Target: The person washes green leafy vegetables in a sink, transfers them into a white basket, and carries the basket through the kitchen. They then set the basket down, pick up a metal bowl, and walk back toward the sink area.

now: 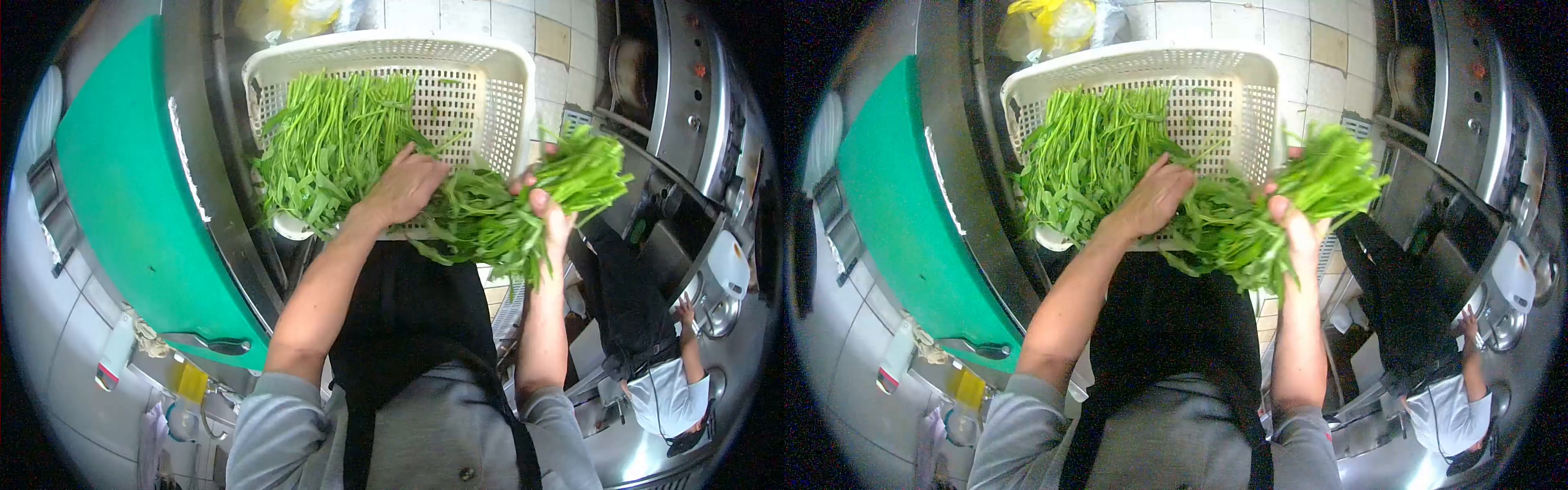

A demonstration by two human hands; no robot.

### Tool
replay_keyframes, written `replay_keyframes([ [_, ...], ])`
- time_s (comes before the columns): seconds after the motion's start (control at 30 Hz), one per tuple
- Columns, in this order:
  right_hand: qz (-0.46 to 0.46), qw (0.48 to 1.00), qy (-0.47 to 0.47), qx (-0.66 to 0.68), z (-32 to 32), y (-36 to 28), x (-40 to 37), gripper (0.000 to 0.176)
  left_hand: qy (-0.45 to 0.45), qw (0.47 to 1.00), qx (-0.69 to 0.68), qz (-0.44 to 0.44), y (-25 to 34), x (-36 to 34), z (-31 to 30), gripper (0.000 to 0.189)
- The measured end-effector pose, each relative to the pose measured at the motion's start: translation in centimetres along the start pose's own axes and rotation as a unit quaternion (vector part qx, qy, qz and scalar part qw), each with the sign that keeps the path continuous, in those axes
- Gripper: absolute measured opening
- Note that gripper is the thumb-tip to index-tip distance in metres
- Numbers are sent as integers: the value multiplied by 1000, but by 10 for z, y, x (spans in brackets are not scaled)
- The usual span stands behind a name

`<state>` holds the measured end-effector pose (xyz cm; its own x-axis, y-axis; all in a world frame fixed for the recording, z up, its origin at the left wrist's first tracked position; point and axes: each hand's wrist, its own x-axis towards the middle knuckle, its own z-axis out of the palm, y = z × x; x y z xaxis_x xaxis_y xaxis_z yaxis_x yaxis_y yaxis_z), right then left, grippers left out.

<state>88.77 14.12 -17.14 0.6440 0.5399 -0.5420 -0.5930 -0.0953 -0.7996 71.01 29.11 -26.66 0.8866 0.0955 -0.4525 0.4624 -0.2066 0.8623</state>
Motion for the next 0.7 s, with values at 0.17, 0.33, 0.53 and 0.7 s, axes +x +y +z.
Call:
replay_keyframes([
  [0.17,-69,989,7,128,-26,-41,3,70,53,986,156,-5,2,-18,22,24],
  [0.33,-61,992,29,111,-32,-62,3,73,278,933,-223,-49,50,-4,2,36],
  [0.53,-48,994,-14,97,0,-27,3,71,225,955,-102,164,115,-4,4,78],
  [0.7,-42,996,30,66,0,-25,-9,71,177,945,-247,119,123,-14,52,58],
])
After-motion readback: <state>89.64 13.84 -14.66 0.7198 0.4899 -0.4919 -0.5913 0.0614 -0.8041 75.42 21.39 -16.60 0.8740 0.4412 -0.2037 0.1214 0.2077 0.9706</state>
